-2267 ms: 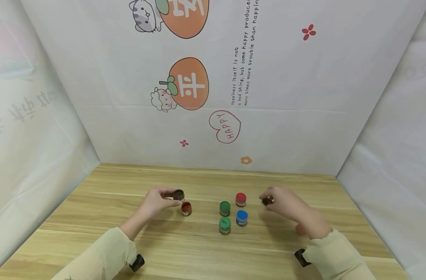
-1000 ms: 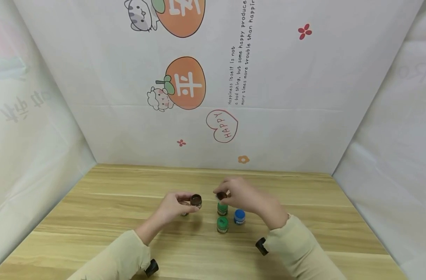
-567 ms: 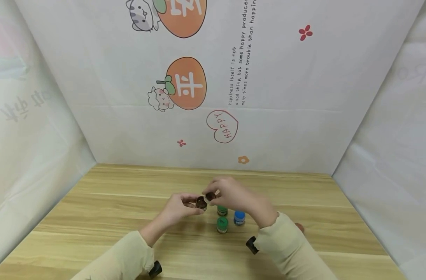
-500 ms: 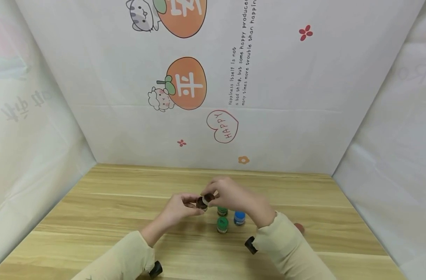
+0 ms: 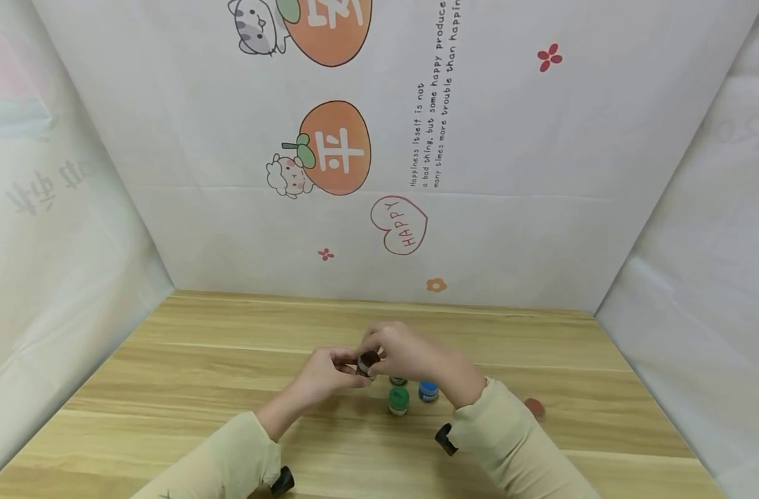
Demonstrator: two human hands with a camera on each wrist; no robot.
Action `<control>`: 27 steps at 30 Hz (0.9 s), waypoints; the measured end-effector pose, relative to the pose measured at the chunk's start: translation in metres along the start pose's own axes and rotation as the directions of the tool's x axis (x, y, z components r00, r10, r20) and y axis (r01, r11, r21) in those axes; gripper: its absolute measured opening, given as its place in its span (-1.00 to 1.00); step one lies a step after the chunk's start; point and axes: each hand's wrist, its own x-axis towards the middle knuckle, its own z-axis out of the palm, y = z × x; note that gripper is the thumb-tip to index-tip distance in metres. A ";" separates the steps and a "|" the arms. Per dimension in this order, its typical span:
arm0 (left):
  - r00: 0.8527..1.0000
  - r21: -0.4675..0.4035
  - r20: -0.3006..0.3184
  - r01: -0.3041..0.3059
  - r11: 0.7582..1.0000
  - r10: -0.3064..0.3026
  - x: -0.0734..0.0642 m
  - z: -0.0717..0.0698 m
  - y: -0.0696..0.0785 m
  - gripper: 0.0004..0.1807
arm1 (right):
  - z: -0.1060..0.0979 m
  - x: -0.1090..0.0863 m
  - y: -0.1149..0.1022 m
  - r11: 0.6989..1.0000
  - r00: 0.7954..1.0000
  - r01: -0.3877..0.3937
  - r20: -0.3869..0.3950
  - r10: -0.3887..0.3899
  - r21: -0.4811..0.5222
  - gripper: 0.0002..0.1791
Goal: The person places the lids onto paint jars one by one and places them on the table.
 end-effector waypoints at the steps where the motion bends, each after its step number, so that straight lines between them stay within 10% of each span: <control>1: 1.000 -0.001 0.000 0.000 1.000 0.000 0.000 0.000 0.000 -0.63 | 0.000 0.000 0.000 1.000 1.000 0.005 0.002 -0.005 -0.005 -0.68; 27: 0.999 -0.039 0.002 0.035 0.999 -0.035 0.002 0.004 0.001 -0.69 | -0.004 -0.002 -0.002 0.997 1.000 -0.003 0.015 0.004 -0.075 -0.67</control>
